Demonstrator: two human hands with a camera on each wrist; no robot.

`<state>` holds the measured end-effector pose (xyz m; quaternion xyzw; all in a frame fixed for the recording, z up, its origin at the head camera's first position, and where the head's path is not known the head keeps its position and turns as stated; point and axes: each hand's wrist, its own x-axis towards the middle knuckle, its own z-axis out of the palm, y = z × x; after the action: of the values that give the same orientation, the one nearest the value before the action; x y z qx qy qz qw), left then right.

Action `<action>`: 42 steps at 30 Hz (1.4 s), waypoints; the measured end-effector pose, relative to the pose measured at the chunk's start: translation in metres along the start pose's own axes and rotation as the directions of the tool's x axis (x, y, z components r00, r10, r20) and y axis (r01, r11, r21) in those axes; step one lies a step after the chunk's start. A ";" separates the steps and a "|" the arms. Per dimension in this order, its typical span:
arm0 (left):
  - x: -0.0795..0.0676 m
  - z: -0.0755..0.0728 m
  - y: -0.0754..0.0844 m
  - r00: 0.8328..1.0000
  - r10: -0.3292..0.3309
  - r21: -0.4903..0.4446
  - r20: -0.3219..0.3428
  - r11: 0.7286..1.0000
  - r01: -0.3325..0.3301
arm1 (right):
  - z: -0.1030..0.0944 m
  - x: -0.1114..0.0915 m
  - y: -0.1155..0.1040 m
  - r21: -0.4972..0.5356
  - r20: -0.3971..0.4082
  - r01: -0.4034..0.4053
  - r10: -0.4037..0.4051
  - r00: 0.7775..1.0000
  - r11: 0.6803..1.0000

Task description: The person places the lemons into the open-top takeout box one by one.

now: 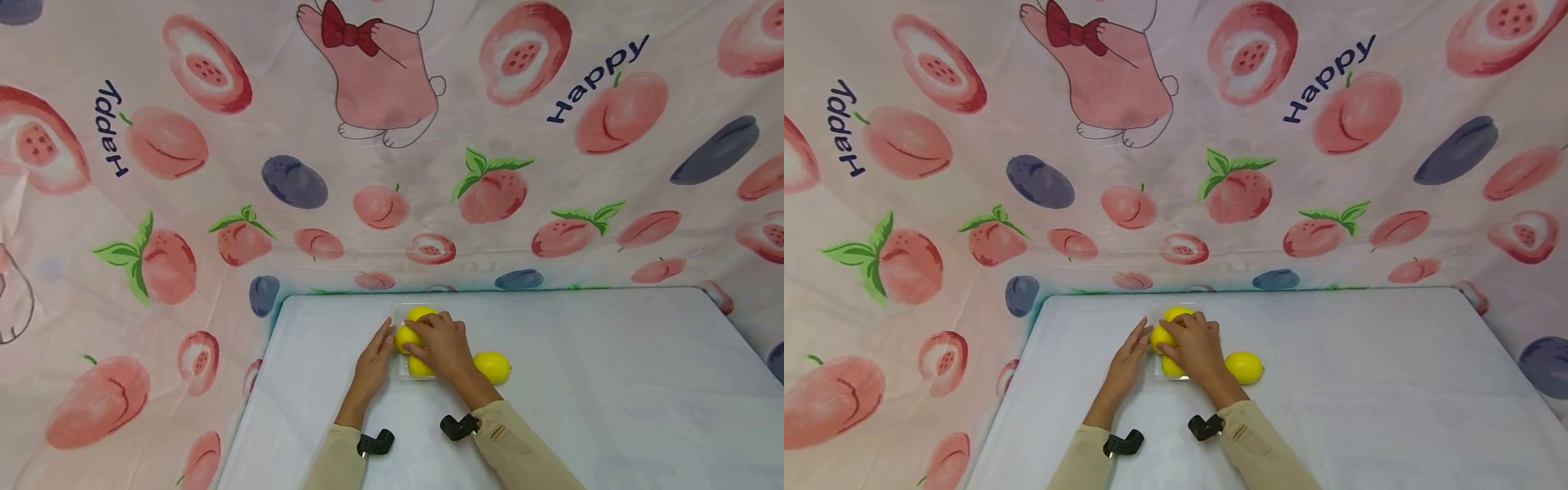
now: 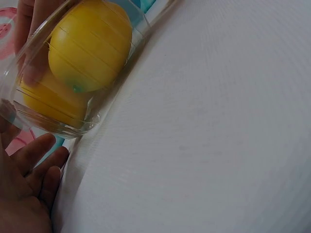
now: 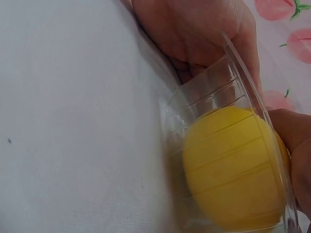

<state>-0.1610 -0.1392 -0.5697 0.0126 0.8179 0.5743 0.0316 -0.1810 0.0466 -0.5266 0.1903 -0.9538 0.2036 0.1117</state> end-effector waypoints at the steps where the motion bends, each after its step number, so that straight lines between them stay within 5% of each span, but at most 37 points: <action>1: 0.000 0.000 0.000 1.000 0.000 -0.002 0.001 1.000 0.000 | 0.000 0.000 0.000 -0.001 -0.003 0.001 -0.001 1.000 1.000; 25: 0.000 0.002 0.001 1.000 -0.009 0.003 -0.003 1.000 0.009 | -0.003 -0.002 0.006 0.077 -0.006 -0.022 0.022 1.000 0.997; 32: -0.001 0.002 0.001 1.000 -0.009 0.008 0.001 1.000 0.009 | -0.025 -0.007 0.015 0.123 -0.033 -0.075 0.079 0.996 0.990; 42: 0.002 0.002 -0.002 1.000 -0.011 -0.005 0.001 1.000 0.011 | -0.065 -0.016 0.042 0.165 -0.163 -0.045 0.072 0.984 0.985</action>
<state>-0.1624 -0.1381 -0.5721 0.0083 0.8164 0.5763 0.0350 -0.1749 0.1153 -0.4874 0.1526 -0.9267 0.2982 0.1704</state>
